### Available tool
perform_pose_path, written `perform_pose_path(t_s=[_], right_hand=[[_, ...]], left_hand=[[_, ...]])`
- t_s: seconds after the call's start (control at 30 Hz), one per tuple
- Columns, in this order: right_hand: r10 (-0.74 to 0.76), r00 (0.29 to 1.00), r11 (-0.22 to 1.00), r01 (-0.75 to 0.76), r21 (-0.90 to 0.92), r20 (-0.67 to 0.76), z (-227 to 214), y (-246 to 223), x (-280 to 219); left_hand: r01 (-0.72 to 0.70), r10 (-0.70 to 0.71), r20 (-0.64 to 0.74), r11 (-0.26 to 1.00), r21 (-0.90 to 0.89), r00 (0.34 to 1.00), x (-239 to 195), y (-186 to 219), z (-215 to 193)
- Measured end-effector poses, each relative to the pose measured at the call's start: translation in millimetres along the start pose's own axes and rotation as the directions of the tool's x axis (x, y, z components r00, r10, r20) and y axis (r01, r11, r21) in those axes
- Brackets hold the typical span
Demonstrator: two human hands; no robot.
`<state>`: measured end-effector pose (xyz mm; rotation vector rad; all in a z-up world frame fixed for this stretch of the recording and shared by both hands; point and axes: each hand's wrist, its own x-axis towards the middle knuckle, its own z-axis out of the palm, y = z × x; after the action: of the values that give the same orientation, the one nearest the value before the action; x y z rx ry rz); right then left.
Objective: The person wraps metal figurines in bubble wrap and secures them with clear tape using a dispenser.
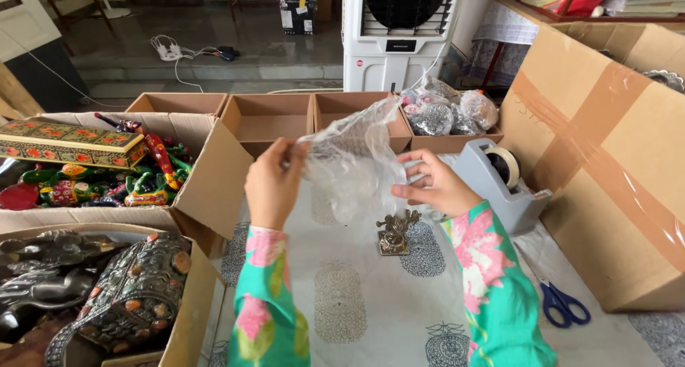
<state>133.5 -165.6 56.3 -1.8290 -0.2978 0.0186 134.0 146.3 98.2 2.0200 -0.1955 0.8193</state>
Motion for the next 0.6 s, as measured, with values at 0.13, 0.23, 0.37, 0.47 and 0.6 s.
perform_pose_path(t_s=[0.13,0.23,0.37,0.47,0.6], right_hand=[[-0.338,0.932,0.916,0.293,-0.273,-0.133,0,34,14],[-0.3,0.912,0.946,0.248,-0.207,-0.28,8,25,16],[-0.369,0.877,0.929,0.358,-0.095,-0.309,9,6,11],[-0.347,0.856,0.928,0.372,-0.008,-0.383,-2,-7,2],[-0.295,0.851,0.955,0.28,-0.1,-0.434,0,-14,-6]], left_hand=[[0.092,0.03,0.312,0.925,-0.368,0.95,3,-24,33],[0.192,0.163,0.431,0.72,-0.667,0.887,5,-33,44],[0.368,0.081,0.521,0.617,-0.696,0.85,3,-14,33],[0.261,0.068,0.465,0.752,-0.605,0.883,10,-33,28],[0.276,-0.045,0.46,0.85,-0.448,0.887,7,-41,34]])
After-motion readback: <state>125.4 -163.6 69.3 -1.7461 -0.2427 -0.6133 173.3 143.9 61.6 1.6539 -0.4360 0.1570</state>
